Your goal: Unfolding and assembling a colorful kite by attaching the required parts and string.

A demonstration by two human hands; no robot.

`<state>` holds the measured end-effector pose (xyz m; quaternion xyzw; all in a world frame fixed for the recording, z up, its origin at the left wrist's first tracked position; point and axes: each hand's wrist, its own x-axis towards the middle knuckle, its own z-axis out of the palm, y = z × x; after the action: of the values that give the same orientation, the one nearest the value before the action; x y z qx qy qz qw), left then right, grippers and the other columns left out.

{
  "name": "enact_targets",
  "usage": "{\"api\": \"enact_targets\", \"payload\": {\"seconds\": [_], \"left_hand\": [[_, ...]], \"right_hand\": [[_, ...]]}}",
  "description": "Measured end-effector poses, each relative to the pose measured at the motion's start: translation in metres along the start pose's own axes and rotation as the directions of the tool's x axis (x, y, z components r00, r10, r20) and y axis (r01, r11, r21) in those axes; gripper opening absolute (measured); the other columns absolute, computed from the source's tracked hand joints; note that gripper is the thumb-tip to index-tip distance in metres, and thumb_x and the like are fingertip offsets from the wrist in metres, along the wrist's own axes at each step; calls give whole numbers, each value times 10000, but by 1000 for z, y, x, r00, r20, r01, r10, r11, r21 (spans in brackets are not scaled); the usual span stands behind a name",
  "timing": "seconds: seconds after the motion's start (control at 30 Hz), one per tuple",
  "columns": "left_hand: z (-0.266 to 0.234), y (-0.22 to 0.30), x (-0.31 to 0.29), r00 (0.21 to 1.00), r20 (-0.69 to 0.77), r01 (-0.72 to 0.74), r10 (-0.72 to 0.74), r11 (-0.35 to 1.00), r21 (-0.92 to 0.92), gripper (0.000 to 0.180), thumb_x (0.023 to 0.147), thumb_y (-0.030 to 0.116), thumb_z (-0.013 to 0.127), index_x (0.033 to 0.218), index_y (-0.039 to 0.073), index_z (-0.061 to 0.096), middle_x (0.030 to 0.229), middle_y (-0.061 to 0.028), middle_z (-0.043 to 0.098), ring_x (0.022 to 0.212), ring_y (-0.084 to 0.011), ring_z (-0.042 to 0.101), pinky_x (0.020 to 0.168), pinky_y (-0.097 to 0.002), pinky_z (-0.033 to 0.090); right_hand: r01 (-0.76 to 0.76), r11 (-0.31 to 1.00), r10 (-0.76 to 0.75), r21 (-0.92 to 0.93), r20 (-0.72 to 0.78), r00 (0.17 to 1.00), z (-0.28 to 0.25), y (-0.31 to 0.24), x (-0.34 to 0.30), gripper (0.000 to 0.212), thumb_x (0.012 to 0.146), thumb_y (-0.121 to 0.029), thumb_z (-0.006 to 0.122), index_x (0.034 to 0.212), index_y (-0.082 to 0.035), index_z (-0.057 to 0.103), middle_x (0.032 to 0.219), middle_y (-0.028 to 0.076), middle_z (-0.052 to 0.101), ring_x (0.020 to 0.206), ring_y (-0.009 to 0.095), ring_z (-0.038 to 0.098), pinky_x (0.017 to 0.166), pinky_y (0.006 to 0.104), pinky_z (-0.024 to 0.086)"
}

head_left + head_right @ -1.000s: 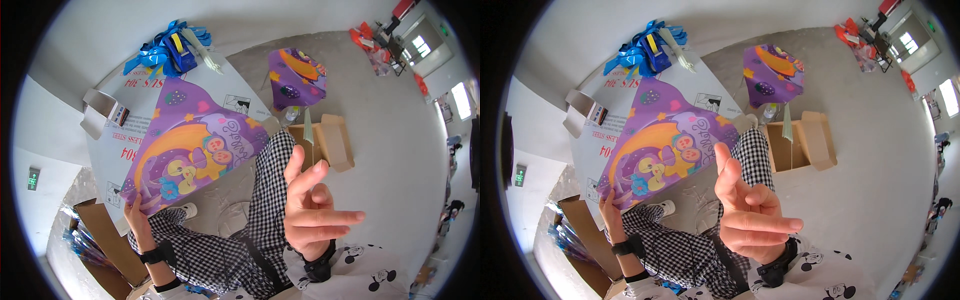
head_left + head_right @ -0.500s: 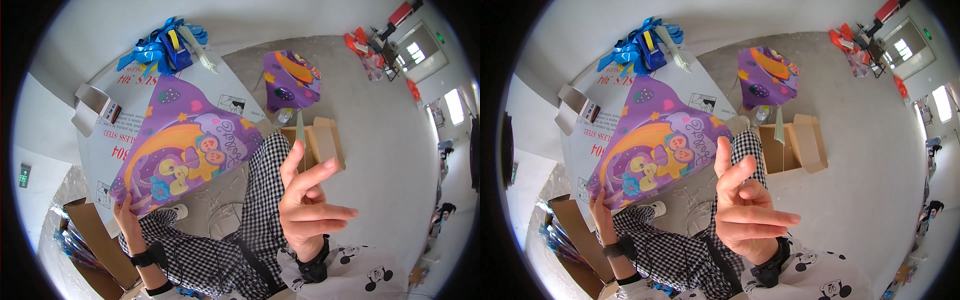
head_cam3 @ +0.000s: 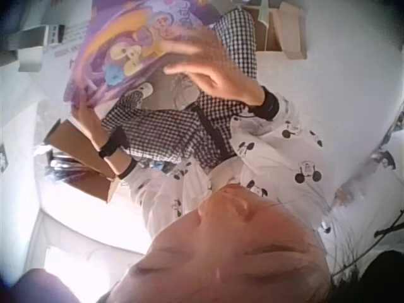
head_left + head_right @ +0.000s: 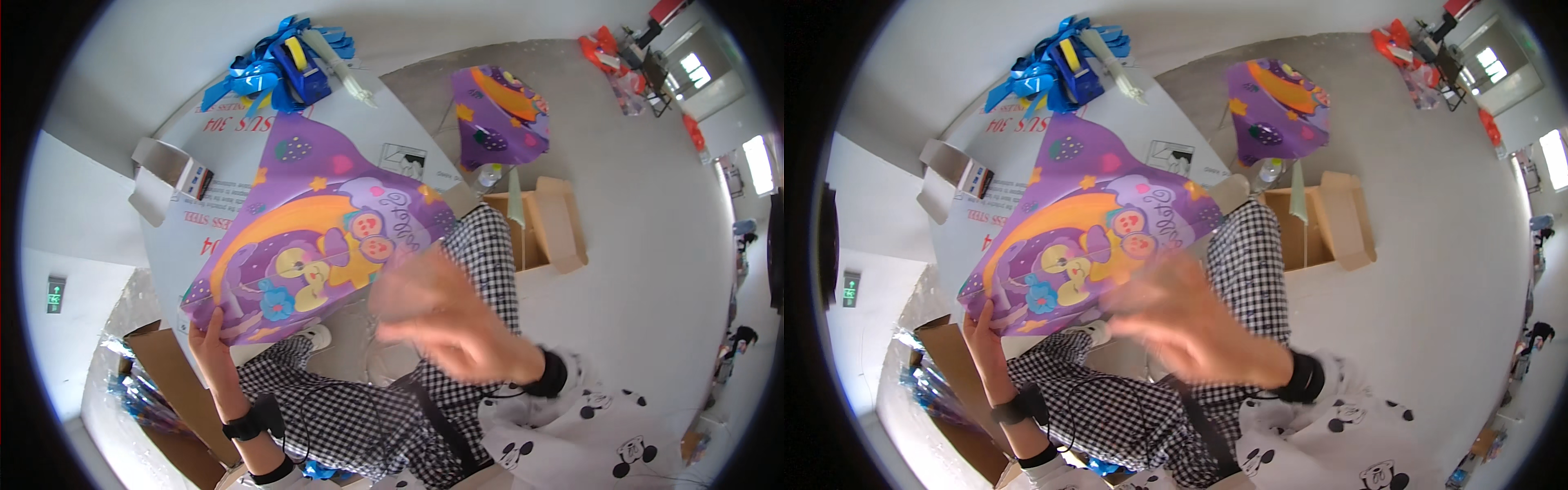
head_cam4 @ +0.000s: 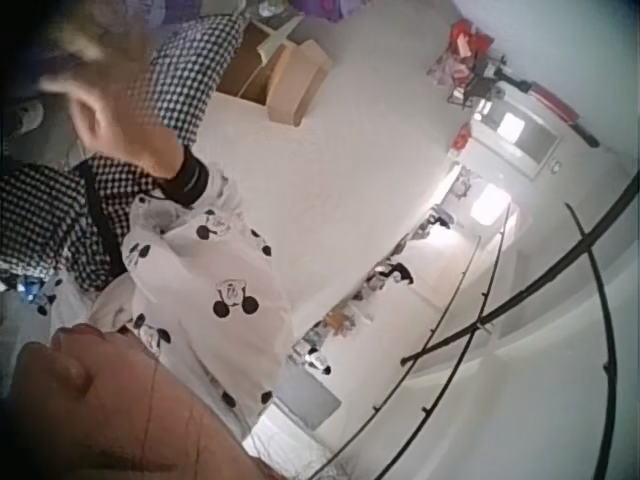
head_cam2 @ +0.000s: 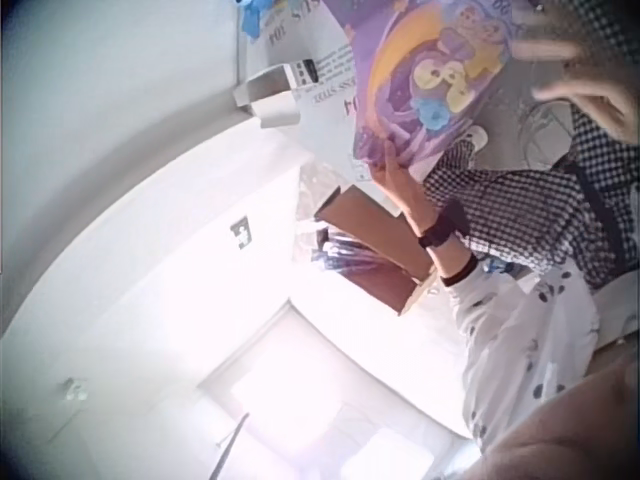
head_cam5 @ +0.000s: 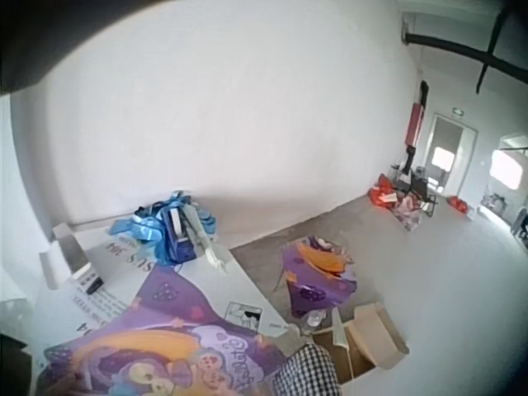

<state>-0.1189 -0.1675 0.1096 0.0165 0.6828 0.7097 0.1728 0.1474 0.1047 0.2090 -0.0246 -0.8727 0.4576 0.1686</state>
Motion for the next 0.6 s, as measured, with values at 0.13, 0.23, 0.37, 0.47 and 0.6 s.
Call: {"api": "enact_targets", "payload": {"seconds": [0.13,0.23,0.37,0.47,0.6], "left_hand": [[0,23,10,994,101,40,-52,993,114,273,903,28,615,1171,-15,587,1085,-83,664,954,-149,637,827,-269,516],[3,36,26,952,246,141,-183,974,179,281,891,27,624,1167,-19,590,1055,-87,672,941,-164,643,815,-293,522],[-29,22,86,906,269,227,-327,912,343,303,868,56,652,1150,-37,593,1022,-99,679,883,-171,660,773,-289,533],[-68,6,133,879,171,342,-446,837,427,300,837,59,678,1105,-59,613,958,-109,689,789,-180,672,679,-297,546],[-81,-36,180,898,4,307,-441,632,711,260,776,106,721,997,-24,676,788,-72,673,643,-156,642,502,-285,488]], "right_hand": [[-9,974,-20,-225,-127,992,-1,121,17,397,846,-21,618,1221,-153,628,1498,126,343,1423,330,253,1133,474,246],[-56,946,12,-320,-136,991,7,170,35,408,850,-95,640,1249,-158,585,1412,132,448,1360,339,349,1099,473,299],[64,883,-23,-466,93,995,39,222,53,393,871,-221,634,1253,-149,578,1361,93,507,1322,296,403,1087,481,311],[146,846,-50,-512,196,979,51,219,49,430,864,-291,640,1248,-109,572,1309,80,553,1282,271,449,1086,479,309],[121,886,58,-448,366,929,67,178,20,427,811,-292,707,1161,-67,611,1074,67,632,1024,229,590,1041,457,362]]}}
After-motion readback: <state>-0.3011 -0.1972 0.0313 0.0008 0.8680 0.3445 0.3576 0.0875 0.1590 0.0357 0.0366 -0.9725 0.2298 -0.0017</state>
